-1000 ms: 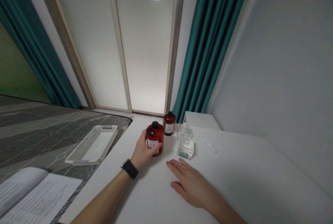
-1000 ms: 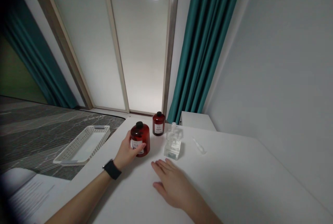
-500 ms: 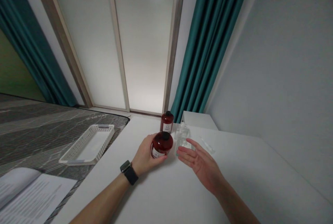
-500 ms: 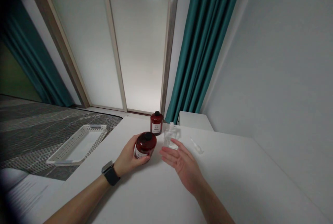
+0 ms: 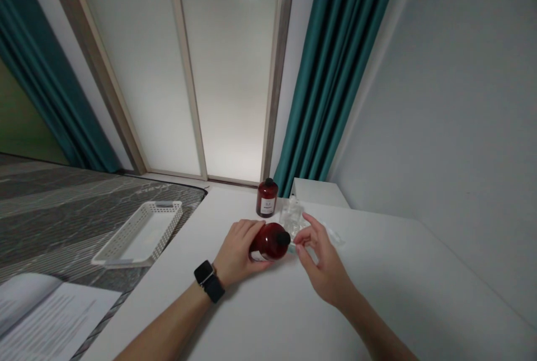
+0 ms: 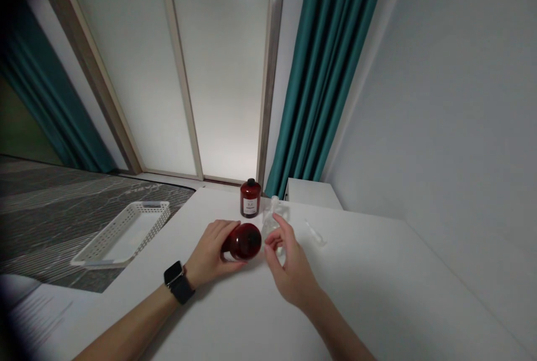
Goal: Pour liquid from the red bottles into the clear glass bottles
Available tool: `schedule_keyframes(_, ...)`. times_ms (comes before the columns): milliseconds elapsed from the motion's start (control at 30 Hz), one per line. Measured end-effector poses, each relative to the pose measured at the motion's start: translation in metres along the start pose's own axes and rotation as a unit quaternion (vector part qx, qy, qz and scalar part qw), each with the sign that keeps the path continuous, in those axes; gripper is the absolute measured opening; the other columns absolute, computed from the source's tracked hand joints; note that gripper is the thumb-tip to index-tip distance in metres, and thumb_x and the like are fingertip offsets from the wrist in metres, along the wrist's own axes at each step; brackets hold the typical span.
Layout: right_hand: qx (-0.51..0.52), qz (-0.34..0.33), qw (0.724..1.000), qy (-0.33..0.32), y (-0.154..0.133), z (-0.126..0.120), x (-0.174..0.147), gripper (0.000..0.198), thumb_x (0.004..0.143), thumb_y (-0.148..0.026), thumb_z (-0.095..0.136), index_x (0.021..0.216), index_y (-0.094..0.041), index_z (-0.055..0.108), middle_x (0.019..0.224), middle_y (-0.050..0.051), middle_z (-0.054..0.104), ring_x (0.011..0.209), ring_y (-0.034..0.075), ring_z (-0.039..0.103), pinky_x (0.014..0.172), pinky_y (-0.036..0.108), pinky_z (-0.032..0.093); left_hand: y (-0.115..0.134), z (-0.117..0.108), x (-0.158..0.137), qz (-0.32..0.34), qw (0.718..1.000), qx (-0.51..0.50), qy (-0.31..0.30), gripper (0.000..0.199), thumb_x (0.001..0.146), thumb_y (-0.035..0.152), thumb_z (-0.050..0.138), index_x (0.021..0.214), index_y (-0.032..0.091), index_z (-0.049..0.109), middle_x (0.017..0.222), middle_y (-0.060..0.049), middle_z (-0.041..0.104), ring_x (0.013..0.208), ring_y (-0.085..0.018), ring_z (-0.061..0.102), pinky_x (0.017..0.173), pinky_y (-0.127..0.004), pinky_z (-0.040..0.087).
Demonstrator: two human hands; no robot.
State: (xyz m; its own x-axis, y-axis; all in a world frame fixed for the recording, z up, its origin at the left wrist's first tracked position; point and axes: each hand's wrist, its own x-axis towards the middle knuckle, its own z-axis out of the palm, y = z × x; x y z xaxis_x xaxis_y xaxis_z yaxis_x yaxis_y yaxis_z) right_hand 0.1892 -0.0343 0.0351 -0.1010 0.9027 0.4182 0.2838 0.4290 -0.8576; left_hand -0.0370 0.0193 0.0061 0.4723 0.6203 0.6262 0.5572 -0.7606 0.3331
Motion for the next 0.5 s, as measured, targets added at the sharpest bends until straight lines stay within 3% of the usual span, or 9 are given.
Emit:
schedule_keyframes(167,-0.127,-0.084,0.988,-0.006,-0.002,0.009,0.003,0.060,0.092,-0.022,0.055,0.146,-0.025,0.032,0.103,0.006,0.058,0.083,0.020,0.056,0.079,0.038,0.052,0.007,0.000,-0.001,0.030,0.998,0.047,0.006,0.074,0.073,0.034,0.081,0.135,0.019,0.044,0.119,-0.014,0.061,0.104,-0.032,0.056,0.089,-0.047,0.046)
schedule_keyframes(367,-0.136,-0.116,0.984,0.009,0.005,0.008,0.001,0.042,0.094,-0.018,0.051,0.134,-0.028,0.044,0.098,0.004,0.056,0.079,0.019,0.055,0.073,0.034,0.053,0.012,0.001,0.001,0.029,0.999,0.023,-0.004,0.075,0.070,0.029,0.083,0.134,0.019,0.044,0.118,-0.013,0.059,0.106,-0.031,0.053,0.091,-0.046,0.046)
schedule_keyframes(500,-0.134,-0.127,0.983,-0.015,0.009,0.003,-0.003,0.041,0.094,-0.016,0.050,0.133,-0.028,0.045,0.100,0.004,0.055,0.083,0.019,0.056,0.077,0.033,0.053,0.014,-0.001,0.003,0.016,0.998,-0.028,-0.048,0.073,0.069,0.034,0.083,0.131,0.020,0.047,0.115,-0.011,0.059,0.103,-0.030,0.053,0.090,-0.045,0.046)
